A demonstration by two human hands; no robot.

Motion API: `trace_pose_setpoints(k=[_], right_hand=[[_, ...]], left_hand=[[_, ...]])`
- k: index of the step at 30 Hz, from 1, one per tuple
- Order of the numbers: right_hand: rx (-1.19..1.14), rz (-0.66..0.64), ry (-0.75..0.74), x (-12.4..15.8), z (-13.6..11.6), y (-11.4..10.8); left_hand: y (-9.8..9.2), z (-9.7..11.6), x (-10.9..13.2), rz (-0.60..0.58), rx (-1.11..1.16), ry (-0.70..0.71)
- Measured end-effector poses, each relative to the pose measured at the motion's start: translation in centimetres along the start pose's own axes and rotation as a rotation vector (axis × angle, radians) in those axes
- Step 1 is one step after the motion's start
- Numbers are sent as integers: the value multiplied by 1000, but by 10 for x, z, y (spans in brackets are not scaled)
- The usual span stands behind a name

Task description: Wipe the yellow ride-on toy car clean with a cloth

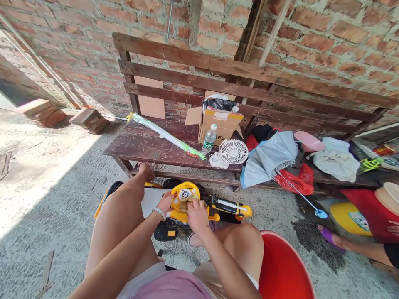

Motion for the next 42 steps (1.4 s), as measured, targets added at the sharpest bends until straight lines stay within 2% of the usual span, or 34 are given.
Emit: trace_pose_setpoints(k=[3,7,9,12,16,20,23,26,32,42], right_hand=[[-13,34,96,-19,19,-24],[-20,81,114,-53,19,-58],[-39,64,120,-66,21,-63],[-68,-14,174,-74,31,-54],[-112,-33,293,-59,44,-35],[-56,-36,327,-30,30,-14],[-19,-39,298,-10,14,4],[-37,-31,255,4,9,18],[-155,-4,215,7,20,25],[-239,-9,209,0,33,30]], left_hand=[[6,-8,3,-2,-41,-25],[9,-16,6,-23,-114,-56],[9,-18,7,-46,-131,-63],[11,-19,7,-71,-142,-67],[12,-18,5,-84,-152,-77],[13,-18,4,-80,-154,-92],[12,-19,5,-55,-149,-96],[8,-18,6,-5,-139,-89],[-1,-14,3,53,-137,-57],[-4,-8,2,20,-103,1]])
Point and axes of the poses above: each hand's wrist, its own x-axis away from the middle knuckle, its own y-axis out of the palm, z = x × y, the point moved 9 cm from there along -x, towards the middle knuckle, and after that the axes turned 9 degrees about -z, right-handed, at the moved point
